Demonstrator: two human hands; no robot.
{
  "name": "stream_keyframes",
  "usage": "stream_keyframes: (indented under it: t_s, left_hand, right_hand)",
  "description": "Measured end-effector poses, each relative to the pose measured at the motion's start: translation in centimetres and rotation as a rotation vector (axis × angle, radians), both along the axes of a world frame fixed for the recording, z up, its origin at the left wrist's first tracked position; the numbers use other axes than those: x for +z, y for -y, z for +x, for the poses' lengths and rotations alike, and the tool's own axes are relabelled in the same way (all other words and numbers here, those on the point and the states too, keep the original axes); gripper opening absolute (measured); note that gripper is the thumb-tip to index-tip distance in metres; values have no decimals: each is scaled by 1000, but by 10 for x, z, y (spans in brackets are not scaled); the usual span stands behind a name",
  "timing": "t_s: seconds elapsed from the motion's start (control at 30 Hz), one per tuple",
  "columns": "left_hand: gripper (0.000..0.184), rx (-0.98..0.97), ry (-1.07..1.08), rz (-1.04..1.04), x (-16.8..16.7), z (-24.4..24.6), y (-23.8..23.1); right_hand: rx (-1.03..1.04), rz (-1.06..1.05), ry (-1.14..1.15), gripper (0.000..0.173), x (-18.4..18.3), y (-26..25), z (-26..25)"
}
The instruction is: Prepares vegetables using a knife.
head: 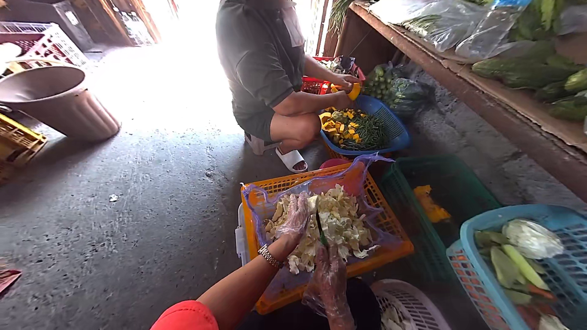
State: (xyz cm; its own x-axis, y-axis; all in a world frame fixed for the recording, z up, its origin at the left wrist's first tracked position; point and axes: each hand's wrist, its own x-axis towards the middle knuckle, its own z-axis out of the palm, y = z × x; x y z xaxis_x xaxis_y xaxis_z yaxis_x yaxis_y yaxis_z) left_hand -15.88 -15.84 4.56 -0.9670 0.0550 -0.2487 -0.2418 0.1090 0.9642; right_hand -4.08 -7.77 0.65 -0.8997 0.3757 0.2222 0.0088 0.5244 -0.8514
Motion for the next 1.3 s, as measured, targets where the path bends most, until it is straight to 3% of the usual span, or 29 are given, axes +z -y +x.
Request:
stream_keyframes:
  t_s: [0.7,0.93,1.3]
  left_hand:
    - [48,35,40,-8,-3,18,-23]
    - [48,-98,54,-139,-2,24,-21]
    - [43,-145,162,1,2,3,-16]
  right_hand:
    - [-45,62,121,44,-4,0,-6]
    - [-37,-18,228,44,1,-6,-12]
    - [-36,-25,298,46,4,-6,-11]
